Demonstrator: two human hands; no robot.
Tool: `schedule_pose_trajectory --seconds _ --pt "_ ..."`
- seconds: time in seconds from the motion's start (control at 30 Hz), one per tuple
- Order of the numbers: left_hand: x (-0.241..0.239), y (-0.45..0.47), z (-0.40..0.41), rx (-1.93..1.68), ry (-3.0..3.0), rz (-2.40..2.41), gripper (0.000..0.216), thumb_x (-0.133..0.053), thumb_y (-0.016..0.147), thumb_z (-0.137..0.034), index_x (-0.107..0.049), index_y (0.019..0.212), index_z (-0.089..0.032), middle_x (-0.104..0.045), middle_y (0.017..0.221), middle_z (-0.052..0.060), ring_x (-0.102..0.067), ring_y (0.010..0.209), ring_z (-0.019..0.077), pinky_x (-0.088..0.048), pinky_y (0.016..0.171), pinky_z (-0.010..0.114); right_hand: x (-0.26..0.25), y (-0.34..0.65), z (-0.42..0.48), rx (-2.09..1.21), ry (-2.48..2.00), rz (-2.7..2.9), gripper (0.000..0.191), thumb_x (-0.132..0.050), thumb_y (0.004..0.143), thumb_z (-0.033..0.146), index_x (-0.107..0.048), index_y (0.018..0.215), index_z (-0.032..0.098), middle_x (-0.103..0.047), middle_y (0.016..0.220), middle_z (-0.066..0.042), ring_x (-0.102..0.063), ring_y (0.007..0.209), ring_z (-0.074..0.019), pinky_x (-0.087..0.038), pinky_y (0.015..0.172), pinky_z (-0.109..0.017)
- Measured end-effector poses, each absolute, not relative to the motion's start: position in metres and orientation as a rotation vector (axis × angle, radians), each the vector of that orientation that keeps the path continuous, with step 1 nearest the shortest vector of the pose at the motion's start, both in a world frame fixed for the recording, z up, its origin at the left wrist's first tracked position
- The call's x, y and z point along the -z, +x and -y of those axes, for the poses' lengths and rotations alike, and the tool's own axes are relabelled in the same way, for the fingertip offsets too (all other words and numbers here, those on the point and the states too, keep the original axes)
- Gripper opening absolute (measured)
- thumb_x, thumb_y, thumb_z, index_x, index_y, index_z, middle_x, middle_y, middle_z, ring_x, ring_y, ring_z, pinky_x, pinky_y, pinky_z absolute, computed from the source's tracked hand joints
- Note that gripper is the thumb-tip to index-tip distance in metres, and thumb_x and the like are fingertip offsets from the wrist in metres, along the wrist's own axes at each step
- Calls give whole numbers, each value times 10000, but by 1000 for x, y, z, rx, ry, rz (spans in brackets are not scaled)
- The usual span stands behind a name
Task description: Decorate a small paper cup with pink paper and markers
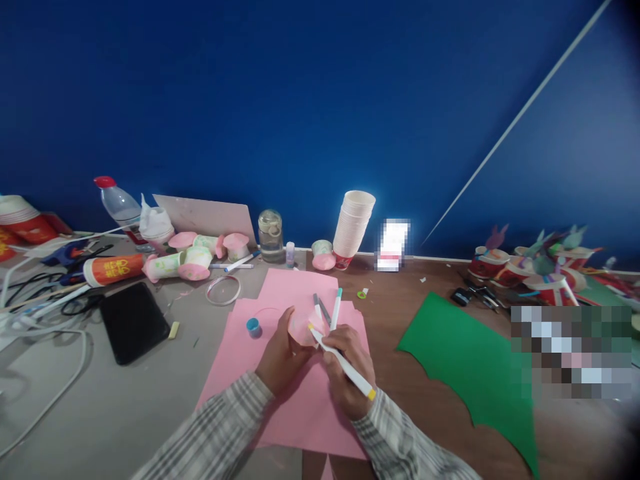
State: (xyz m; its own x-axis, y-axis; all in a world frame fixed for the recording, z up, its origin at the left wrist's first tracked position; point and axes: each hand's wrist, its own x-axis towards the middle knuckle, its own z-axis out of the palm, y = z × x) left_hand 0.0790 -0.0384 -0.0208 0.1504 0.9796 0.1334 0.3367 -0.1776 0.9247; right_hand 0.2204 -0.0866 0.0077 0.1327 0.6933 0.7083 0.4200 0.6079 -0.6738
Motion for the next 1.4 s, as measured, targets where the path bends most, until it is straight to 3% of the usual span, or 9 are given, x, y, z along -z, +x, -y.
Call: schedule_pose_trajectory --seconds 0.37,0.63,1.2,1.4 --pt "20 79 39 -1043 1629 -1297 824 -729 529 -264 -289 1225 -251 -445 1296 85 -404 1204 281 -353 1012 448 -2 223 86 -245 -995 1491 142 -542 746 172 -625 844 233 -634 728 -2 -608 695 -193 -489 768 -417" --pt "22 79 39 -1040 1616 -1282 826 -723 531 -271 -281 1228 -250 -460 1282 86 -440 1172 279 -414 961 435 -5 222 86 -266 -980 1499 144 -538 753 167 -621 857 220 -621 739 -14 -593 718 -199 -497 701 -395" --pt "21 79 38 -1026 1647 -1302 823 -727 533 -268 -283 1225 -238 -461 1281 97 -433 1179 270 -377 996 438 -7 222 86 -275 -970 1513 140 -546 750 167 -618 857 220 -627 742 -14 -588 715 -198 -487 718 -401" --pt "21 79 39 -1063 1641 -1286 798 -721 537 -284 -305 1218 -251 -499 1242 81 -474 1139 287 -429 942 458 -6 223 86 -275 -971 1517 158 -549 746 158 -620 876 215 -624 748 -19 -590 731 -202 -488 719 -397"
